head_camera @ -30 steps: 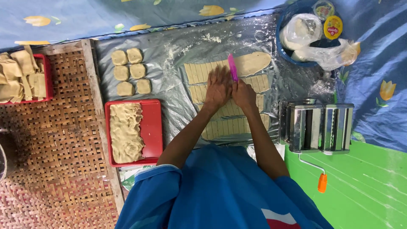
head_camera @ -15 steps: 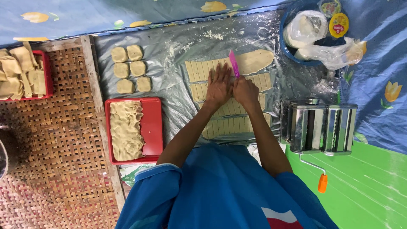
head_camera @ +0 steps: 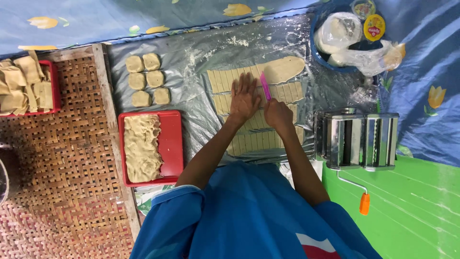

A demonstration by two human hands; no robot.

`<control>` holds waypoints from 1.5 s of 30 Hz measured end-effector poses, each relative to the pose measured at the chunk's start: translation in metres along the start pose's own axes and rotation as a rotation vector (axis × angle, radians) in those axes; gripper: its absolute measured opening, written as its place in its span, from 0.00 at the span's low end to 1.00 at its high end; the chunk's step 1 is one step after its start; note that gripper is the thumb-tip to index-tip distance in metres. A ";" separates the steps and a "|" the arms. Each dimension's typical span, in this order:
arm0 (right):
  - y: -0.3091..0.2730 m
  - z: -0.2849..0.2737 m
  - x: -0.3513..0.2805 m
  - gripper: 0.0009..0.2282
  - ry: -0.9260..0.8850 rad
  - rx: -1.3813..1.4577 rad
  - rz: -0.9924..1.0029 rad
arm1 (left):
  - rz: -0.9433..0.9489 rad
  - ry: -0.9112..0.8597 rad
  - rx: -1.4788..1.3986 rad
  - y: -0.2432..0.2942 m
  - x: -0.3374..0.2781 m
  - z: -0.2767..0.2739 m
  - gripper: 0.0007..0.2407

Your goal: Cutting strips of flattened dough into smaller rectangular pieces using a plastic scraper.

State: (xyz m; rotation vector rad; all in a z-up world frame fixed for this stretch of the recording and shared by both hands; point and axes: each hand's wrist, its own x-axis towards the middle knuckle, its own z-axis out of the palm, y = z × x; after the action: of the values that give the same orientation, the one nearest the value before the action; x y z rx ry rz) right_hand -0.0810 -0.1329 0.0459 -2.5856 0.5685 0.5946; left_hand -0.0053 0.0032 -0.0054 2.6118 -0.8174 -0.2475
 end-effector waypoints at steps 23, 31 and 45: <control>-0.007 -0.004 -0.007 0.25 0.007 0.026 -0.007 | -0.039 -0.052 0.012 0.003 -0.009 -0.001 0.27; -0.024 -0.017 0.020 0.23 0.011 0.037 -0.006 | -0.040 -0.064 0.065 0.000 -0.010 0.009 0.28; -0.016 -0.029 0.025 0.22 0.219 0.211 -0.041 | -0.009 0.069 -0.158 -0.007 -0.051 -0.002 0.17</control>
State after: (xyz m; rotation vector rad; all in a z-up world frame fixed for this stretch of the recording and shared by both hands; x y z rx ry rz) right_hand -0.0439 -0.1405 0.0626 -2.4694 0.6107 0.2248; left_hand -0.0424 0.0386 -0.0042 2.4628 -0.7324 -0.2143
